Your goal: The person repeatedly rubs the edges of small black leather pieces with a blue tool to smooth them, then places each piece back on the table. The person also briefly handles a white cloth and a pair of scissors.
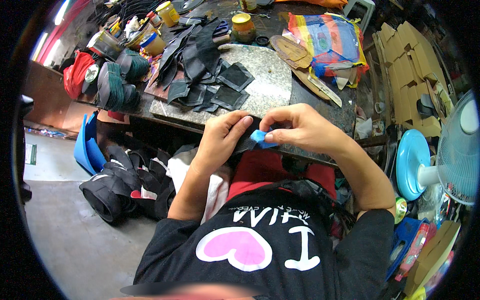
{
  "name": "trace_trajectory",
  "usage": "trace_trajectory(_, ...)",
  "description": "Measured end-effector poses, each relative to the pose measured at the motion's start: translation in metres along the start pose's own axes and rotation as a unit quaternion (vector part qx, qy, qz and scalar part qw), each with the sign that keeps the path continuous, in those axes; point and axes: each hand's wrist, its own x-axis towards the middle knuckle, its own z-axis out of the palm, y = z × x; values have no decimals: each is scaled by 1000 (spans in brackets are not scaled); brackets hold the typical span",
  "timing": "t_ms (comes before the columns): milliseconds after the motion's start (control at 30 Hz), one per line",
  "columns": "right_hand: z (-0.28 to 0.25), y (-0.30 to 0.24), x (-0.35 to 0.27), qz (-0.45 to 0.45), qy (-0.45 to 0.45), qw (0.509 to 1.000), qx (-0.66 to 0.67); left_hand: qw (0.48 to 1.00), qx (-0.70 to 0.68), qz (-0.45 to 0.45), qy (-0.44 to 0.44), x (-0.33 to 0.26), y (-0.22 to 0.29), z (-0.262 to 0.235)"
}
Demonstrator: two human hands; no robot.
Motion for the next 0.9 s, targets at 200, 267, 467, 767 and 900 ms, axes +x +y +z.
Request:
trace_trajectory(200,3,8,0,-25,68,986,147,941,118,197,250,-5,21,4)
trace_trajectory(267,5,10,-1,-71,122,976,164,959,-34,269,82,-25,29,4)
trace_trajectory(467,13,10,-10,-123,137,969,162,877,-446,-115,-137,-22,8,41)
trace_trajectory(767,21,29,-9,-43,58,992,108,881,-448,-97,120,-10,-8,33)
trace_trajectory(900,0,33,0,-87,174,981,12,832,-537,-126,56,-8,-16,24)
